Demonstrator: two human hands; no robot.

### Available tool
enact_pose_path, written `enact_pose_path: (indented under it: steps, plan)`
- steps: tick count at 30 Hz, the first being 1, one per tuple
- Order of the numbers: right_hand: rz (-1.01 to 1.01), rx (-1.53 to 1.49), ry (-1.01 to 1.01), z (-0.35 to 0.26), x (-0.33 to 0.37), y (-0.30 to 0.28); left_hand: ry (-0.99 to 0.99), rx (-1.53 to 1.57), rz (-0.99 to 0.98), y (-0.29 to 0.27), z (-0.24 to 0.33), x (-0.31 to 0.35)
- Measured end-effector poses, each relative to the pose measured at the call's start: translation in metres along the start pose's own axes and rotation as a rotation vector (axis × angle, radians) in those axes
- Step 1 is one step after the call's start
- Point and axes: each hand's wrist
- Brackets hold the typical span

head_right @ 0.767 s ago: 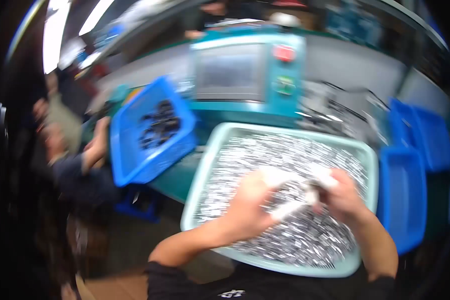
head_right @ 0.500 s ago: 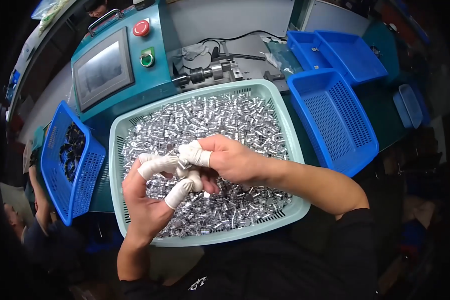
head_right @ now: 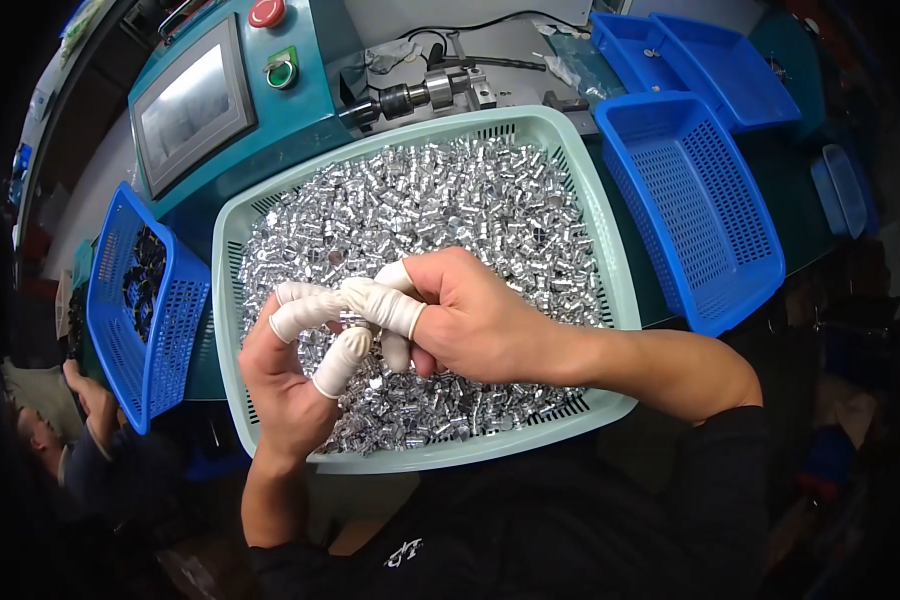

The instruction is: Inspecting and sorting small silver metal hardware components using a thin pick tool at a factory workstation.

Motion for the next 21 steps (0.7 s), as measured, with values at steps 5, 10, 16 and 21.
enact_pose_path:
  steps: [5, 10, 16, 21]
  plan:
    - [0.018, 0.007, -0.037, 0.0027, 0.0017, -0.0003, -0.039, 0.049, -0.028, 0.0004, -0.0042, -0.0021]
    - [-0.023, -0.048, -0.033, 0.0014, -0.0004, -0.0016, -0.039, 0.064, -0.007, 0.0037, -0.0052, -0.0016]
    - [-0.009, -0.069, -0.003, 0.0014, -0.0018, -0.0042, -0.048, 0.066, -0.021, 0.0043, -0.0094, -0.0037]
    - [-0.009, -0.05, -0.032, 0.0009, -0.0026, -0.003, -0.065, 0.074, -0.036, 0.002, -0.0071, -0.0052]
Point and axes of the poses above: each hand's wrist, its own x-axis away from the middle knuckle, its own y-axis out of the palm, z = x × y, and after that the axes turned 3 degrees about -x, right-handed
